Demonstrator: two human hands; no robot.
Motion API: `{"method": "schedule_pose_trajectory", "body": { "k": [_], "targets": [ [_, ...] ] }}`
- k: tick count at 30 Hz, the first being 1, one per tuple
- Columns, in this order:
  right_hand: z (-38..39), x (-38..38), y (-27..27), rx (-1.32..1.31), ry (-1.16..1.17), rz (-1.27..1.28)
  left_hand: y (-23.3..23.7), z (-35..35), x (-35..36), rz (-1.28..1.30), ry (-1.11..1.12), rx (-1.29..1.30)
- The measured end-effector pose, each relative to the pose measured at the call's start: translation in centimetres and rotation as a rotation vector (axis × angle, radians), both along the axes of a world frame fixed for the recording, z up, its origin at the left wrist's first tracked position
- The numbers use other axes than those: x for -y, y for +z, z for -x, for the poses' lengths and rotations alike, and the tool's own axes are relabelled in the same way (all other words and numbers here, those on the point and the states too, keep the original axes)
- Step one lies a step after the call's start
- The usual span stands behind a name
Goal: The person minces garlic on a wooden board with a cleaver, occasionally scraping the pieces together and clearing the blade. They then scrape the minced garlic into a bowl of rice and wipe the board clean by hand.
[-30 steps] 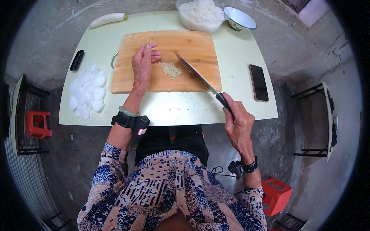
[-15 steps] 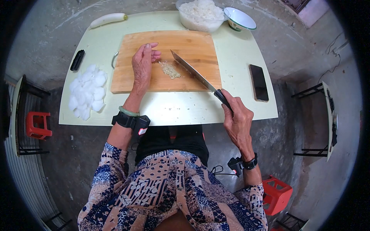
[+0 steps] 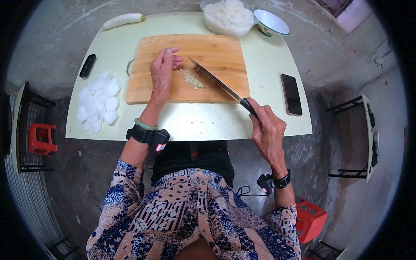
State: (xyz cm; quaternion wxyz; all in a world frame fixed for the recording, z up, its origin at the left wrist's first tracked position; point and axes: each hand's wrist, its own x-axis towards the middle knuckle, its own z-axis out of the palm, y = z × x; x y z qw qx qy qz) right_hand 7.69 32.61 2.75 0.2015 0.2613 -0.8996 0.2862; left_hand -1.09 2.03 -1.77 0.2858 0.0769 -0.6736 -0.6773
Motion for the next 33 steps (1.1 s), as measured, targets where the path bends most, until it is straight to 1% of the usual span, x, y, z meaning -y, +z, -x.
{"method": "schedule_pose_trajectory", "body": {
  "k": [2,10,18,20,23,26,29,33],
  "targets": [
    [0.3,0.1,0.5,-0.011,0.012,-0.059,0.1,-0.1,0.0,0.001,-0.003,0.001],
    [0.9,0.9,1.6,-0.036,0.081,-0.105,0.2,-0.4,0.1,-0.005,-0.005,0.003],
    [0.9,0.7,1.1,-0.087,0.103,-0.135,0.1,-0.4,0.6,-0.003,-0.009,0.0],
    [0.7,0.9,1.1,-0.068,0.149,-0.131,0.1,-0.5,0.6,0.005,-0.003,0.003],
    [0.5,0.7,1.1,-0.001,0.14,-0.087,0.1,-0.3,0.8,-0.002,0.004,0.018],
    [0.4,0.2,1.2,0.03,0.155,-0.045,-0.3,-0.1,1.2,-0.017,0.014,-0.024],
    [0.6,0.1,1.0,-0.027,0.101,-0.086,-0.5,-0.2,1.1,0.012,0.019,-0.023],
    [1.0,0.2,0.6,-0.03,0.088,-0.086,-0.2,-0.2,0.9,0.003,0.021,-0.032]
  ]
}}
